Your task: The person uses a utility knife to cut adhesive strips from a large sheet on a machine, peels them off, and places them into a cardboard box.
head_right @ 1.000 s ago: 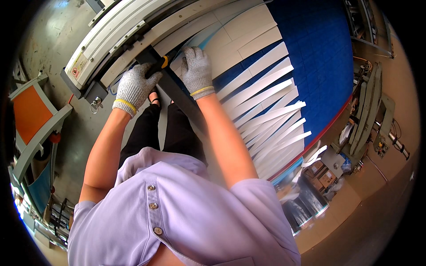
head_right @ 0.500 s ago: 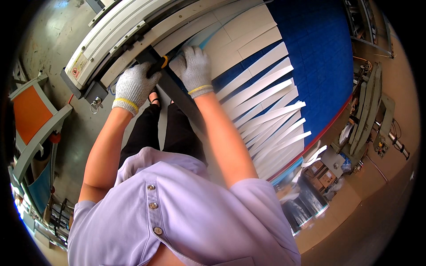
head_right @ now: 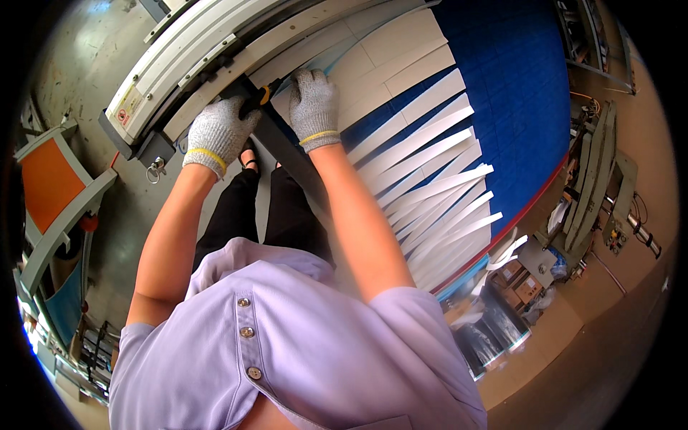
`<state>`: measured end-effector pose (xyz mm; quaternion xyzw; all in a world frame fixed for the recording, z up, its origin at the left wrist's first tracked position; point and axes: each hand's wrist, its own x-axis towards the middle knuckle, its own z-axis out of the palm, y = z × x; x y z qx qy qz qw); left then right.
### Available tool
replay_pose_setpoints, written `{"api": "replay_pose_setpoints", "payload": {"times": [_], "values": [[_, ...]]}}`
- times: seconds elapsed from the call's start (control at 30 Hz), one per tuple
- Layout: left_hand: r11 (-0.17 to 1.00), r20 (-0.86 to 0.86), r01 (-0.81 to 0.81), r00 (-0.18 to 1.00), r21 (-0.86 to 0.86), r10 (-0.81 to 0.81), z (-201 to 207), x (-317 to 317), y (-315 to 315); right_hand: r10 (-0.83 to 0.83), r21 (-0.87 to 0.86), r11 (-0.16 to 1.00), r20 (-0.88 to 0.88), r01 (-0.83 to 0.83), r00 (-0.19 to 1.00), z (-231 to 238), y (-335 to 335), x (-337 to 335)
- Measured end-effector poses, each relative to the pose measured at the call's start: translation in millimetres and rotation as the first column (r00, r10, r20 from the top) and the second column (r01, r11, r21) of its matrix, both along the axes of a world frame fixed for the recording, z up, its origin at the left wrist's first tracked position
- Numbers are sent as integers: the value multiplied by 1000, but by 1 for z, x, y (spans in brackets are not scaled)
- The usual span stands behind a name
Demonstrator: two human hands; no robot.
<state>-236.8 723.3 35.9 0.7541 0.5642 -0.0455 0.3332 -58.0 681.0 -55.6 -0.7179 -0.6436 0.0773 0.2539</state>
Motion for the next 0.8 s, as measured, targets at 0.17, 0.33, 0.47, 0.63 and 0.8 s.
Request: {"api": "replay_pose_setpoints", "payload": {"times": [0.17,0.33,0.47,0.63,0.8], "values": [[1000,-22,-13,1000,-13,13,0,3,2,-11,-20,1000,6,11,1000,-2,0,1],[1000,35,-24,999,8,24,-6,0,1,-27,44,999,14,27,1000,0,1,-1],[998,40,-26,999,-55,28,-6,1,3,-51,0,999,4,51,999,-6,2,1],[994,63,-37,997,-105,44,0,-2,3,-268,-137,958,-132,250,954,23,13,-14],[995,50,-25,998,-101,30,-1,-2,2,-327,-215,929,-96,301,940,25,23,-17]]}}
